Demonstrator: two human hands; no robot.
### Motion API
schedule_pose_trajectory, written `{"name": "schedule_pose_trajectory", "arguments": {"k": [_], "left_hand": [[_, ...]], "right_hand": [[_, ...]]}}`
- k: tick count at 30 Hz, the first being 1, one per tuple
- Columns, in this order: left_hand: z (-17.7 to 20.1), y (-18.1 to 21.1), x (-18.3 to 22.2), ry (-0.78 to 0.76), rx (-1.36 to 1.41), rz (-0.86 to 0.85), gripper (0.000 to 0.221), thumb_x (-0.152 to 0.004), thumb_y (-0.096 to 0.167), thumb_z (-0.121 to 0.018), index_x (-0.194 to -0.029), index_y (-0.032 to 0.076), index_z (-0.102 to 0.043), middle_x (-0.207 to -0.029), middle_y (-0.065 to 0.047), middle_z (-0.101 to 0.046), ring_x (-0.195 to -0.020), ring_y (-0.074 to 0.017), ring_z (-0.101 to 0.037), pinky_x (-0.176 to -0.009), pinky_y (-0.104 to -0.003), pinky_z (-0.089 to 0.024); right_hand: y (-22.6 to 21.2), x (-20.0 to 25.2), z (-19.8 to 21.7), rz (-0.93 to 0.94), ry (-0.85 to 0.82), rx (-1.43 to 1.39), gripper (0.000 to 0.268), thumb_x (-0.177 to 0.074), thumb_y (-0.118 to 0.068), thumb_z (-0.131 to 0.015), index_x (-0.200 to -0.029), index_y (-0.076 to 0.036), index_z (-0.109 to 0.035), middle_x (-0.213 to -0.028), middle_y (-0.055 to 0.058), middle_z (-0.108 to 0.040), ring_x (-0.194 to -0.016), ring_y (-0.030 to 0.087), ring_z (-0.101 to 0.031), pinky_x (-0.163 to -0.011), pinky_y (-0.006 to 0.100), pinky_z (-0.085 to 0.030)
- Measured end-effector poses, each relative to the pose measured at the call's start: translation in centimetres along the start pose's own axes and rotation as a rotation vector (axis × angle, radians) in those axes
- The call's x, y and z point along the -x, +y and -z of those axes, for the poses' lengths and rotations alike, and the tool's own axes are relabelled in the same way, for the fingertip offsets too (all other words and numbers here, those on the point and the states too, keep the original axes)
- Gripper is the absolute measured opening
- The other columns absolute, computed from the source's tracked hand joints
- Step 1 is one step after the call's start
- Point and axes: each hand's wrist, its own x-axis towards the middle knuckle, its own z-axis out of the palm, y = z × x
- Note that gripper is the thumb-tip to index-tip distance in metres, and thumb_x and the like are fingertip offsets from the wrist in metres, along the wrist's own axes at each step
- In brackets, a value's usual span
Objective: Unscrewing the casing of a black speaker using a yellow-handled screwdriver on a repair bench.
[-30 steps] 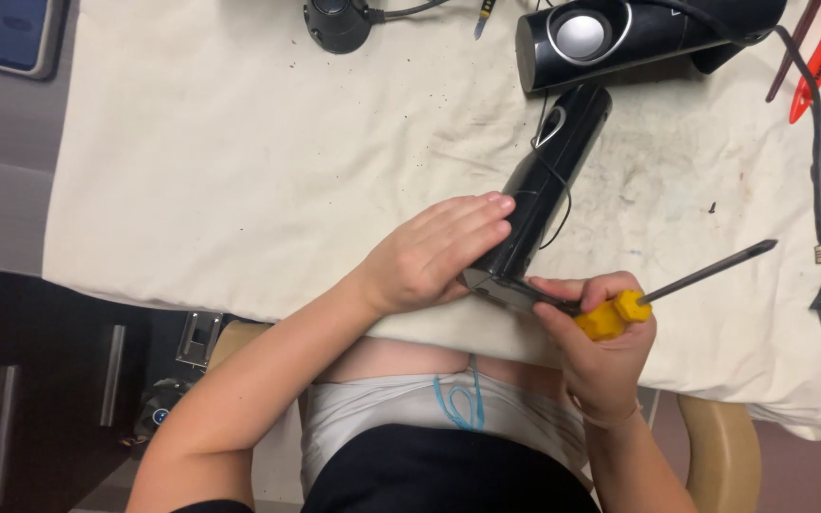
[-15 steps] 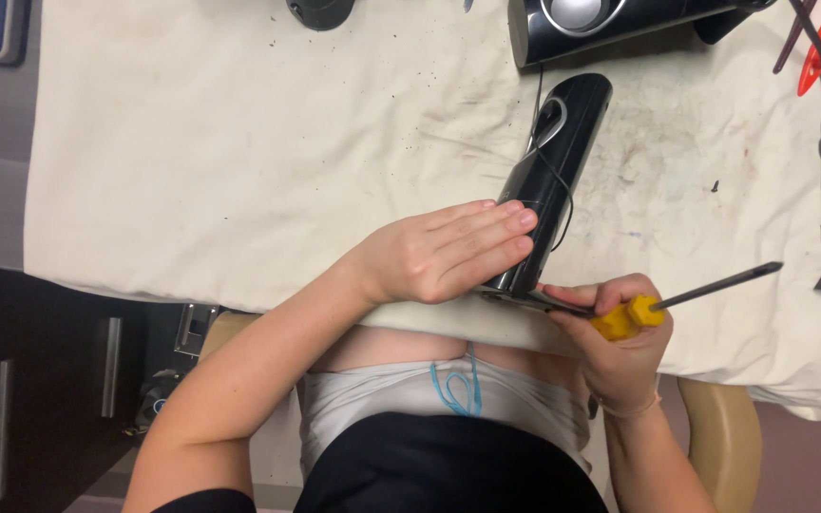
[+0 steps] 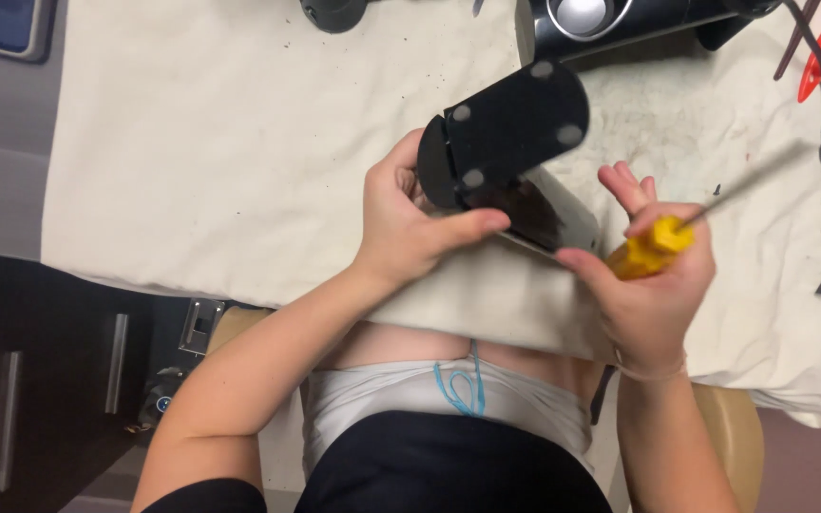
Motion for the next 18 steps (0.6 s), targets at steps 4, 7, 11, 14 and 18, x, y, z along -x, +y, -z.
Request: {"name": "schedule_pose_trajectory", "arguments": {"k": [4, 7, 11, 14, 18], "left_hand": [[1.2, -3.8, -0.8, -0.019, 0.17, 0.077, 0.04, -0.077, 0.026, -0.09, -0.104, 0.01, -0.065, -0.093, 0.004, -0.067, -0.087, -0.0059, -0.061, -0.076, -0.021, -0.05], [1.2, -3.0, -1.3, 0.005, 0.192, 0.199, 0.033, -0.081, 0.03, -0.083, -0.092, 0.008, -0.061, -0.075, 0.0, -0.062, -0.068, -0.0105, -0.061, -0.058, -0.025, -0.058], [0.8, -2.5, -1.1, -0.094, 0.215, 0.11, 0.039, -0.083, 0.022, -0.084, -0.111, 0.008, -0.061, -0.102, -0.001, -0.068, -0.096, -0.0131, -0.064, -0.085, -0.027, -0.055], [0.5, -1.9, -1.2, -0.136, 0.221, 0.097, 0.047, -0.082, 0.012, -0.085, -0.119, 0.006, -0.058, -0.11, -0.006, -0.07, -0.102, -0.017, -0.069, -0.089, -0.031, -0.062], [0.6, -2.3, -1.2, -0.155, 0.236, 0.085, 0.046, -0.086, 0.014, -0.083, -0.123, 0.004, -0.058, -0.114, -0.007, -0.07, -0.107, -0.0182, -0.068, -0.094, -0.032, -0.061]], "right_hand": [[-0.2, -1.5, -0.9, -0.111, -0.06, 0.16, 0.064, -0.078, -0.019, -0.087, -0.096, -0.004, -0.028, -0.145, 0.029, -0.058, -0.141, 0.031, -0.052, -0.104, 0.033, -0.041], [-0.5, -2.6, -0.7, -0.178, -0.165, 0.184, 0.062, -0.073, -0.023, -0.09, -0.105, -0.003, -0.042, -0.138, 0.021, -0.065, -0.13, 0.023, -0.062, -0.109, 0.032, -0.049], [-0.2, -3.6, -0.4, -0.31, -0.239, 0.145, 0.056, -0.071, -0.02, -0.091, -0.098, -0.006, -0.044, -0.129, 0.017, -0.072, -0.116, 0.015, -0.065, -0.096, 0.028, -0.054], [0.7, -4.1, 0.0, -0.314, -0.249, 0.107, 0.054, -0.069, -0.017, -0.091, -0.092, -0.007, -0.044, -0.124, 0.019, -0.073, -0.119, 0.018, -0.068, -0.094, 0.027, -0.053], [1.6, -4.2, 0.0, -0.333, -0.228, 0.04, 0.051, -0.069, -0.009, -0.091, -0.093, -0.005, -0.046, -0.117, 0.017, -0.073, -0.12, 0.022, -0.07, -0.1, 0.03, -0.058]]}}
